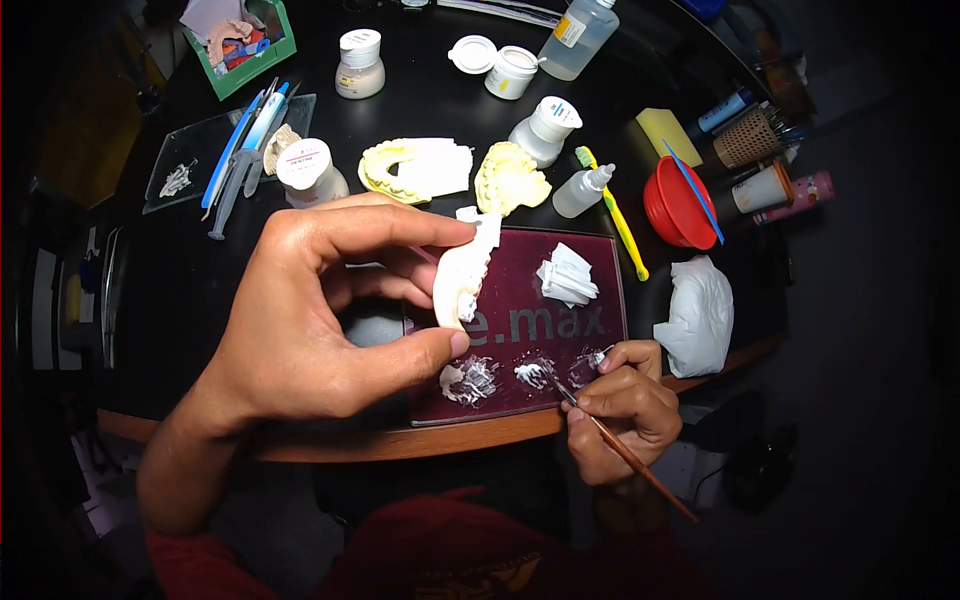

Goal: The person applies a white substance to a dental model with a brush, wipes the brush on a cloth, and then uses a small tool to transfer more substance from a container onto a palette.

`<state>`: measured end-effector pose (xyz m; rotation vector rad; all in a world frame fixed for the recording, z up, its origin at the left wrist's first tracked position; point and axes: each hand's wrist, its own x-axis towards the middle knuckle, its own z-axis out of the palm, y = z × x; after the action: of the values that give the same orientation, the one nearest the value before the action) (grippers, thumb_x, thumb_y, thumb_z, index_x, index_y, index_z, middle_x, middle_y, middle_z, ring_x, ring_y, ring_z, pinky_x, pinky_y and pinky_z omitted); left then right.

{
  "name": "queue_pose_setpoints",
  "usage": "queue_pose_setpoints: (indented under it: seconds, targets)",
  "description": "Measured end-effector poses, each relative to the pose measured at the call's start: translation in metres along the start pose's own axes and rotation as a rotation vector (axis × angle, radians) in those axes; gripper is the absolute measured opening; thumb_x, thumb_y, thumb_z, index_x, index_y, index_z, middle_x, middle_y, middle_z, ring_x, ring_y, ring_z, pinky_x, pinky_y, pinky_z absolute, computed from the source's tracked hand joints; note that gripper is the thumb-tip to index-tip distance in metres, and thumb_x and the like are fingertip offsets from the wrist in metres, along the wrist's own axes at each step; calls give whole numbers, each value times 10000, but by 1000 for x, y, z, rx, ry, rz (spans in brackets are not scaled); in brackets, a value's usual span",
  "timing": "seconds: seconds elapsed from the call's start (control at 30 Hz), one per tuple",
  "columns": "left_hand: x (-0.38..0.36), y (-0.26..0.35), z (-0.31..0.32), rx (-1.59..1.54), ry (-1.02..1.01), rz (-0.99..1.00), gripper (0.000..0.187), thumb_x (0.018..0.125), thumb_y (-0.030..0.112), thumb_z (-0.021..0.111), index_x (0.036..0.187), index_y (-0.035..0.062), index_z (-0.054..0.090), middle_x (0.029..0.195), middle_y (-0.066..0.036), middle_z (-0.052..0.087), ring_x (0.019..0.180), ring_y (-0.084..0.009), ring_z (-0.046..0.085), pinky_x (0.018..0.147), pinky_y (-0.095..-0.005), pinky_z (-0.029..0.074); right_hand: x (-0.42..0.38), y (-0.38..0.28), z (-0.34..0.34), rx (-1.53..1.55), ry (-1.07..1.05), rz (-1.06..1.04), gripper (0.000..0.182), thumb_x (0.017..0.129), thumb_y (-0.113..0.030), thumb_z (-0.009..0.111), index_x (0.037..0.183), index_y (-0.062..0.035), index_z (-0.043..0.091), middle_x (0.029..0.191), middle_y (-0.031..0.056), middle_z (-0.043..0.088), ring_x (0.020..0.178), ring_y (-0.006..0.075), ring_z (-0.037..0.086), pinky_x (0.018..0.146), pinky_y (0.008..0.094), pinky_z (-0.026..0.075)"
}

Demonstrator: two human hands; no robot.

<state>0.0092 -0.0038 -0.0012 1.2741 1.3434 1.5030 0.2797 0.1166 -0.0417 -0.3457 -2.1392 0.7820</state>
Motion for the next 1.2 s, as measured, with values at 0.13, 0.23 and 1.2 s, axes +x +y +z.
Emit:
queue_pose_setpoints:
  seconds: [0.13,0.23,1.2]
  targets:
    - [0,-1,1,61,3,44,530,749,-55,856,1257,-81,704,1117,-135,695,992,-151,723,886,-272,620,0,1,1,-6,-2,-13,216,606,31,731,778,-82,665,654,17,669,757,211,543,774,354,451]
    - [0,-2,1,64,-11,45,543,739,-46,858,1261,-72,708,1122,-132,691,1013,-155,710,891,-275,610,-2,4,0,16,0,-9,221,607,25,741,789,-83,677,663,16,678,767,212,549,769,351,442]
    - [0,0,-1,91,-51,64,557,733,-44,858,1269,-66,709,1166,-159,694,1039,-182,709,923,-304,609,-2,3,0,-4,-26,-6,224,602,17,762,785,-91,690,687,18,706,796,210,563,779,345,437]
